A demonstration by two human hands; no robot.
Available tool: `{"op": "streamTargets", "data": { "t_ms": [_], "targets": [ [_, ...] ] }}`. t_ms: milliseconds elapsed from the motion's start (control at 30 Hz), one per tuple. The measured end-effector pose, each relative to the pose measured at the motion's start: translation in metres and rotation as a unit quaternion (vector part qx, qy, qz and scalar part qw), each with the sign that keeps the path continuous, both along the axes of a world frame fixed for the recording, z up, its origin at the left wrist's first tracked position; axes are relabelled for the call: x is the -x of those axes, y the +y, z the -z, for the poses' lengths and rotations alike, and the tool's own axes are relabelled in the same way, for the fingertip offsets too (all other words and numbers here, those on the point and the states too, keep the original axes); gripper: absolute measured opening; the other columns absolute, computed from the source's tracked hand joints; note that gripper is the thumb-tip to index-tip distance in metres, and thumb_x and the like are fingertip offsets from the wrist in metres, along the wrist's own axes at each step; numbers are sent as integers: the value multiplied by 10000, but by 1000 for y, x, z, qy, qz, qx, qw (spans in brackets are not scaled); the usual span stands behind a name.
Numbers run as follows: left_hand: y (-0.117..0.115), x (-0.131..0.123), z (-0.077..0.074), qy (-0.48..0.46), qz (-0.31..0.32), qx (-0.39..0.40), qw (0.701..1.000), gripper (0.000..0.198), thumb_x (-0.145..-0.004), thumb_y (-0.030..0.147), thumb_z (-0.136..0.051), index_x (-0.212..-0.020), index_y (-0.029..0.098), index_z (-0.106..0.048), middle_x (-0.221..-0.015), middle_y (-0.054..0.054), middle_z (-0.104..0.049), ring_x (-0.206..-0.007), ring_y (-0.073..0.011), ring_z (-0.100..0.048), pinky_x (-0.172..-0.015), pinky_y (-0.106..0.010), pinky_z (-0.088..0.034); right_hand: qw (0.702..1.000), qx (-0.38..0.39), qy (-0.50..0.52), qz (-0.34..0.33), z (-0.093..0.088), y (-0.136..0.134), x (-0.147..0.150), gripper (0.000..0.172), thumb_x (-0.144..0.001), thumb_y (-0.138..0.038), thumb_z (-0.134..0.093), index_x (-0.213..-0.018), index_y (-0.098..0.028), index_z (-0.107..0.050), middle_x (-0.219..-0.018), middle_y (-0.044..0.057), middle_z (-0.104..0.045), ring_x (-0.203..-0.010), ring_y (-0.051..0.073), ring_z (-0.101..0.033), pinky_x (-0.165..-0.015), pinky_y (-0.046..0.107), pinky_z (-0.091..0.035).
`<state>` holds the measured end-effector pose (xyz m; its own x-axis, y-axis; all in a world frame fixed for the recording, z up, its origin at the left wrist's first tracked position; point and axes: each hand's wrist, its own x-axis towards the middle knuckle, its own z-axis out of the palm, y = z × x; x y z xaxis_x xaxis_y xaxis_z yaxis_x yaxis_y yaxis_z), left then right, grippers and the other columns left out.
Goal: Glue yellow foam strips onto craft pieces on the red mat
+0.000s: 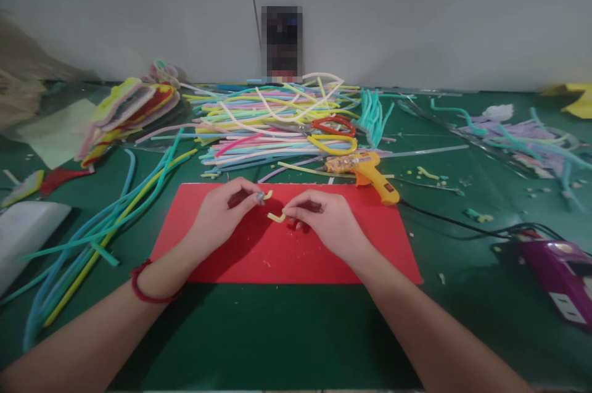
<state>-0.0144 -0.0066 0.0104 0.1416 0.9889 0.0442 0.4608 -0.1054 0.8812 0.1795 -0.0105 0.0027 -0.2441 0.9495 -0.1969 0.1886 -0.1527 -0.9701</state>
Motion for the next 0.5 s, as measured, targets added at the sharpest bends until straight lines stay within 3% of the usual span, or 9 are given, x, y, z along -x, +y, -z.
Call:
{"op": "streamTargets", "data": {
  "t_ms": [333, 500],
  "targets": [
    [-5, 0, 2, 43, 65, -61, 995, 116, -857, 246, -529, -779, 210, -608, -792, 8, -663, -741, -130, -603, -700, -229, -451, 999, 26, -20, -37, -6, -1, 0, 177, -750, -351, -656, -721, -176, -653, -629, 8, -680, -520, 94, -569, -502, 217, -458],
    [-6, -1, 2, 49, 110, -85, 989, 113, -859, 224, -534, -777, 206, -610, -777, 11, -657, -726, -121, -599, -688, -213, -446, 998, 34, -10, -53, -6, 2, -3, 193, -778, -357, -634, -730, -171, -627, -726, 35, -714, -547, 97, -589, -513, 221, -461]
  ]
}}
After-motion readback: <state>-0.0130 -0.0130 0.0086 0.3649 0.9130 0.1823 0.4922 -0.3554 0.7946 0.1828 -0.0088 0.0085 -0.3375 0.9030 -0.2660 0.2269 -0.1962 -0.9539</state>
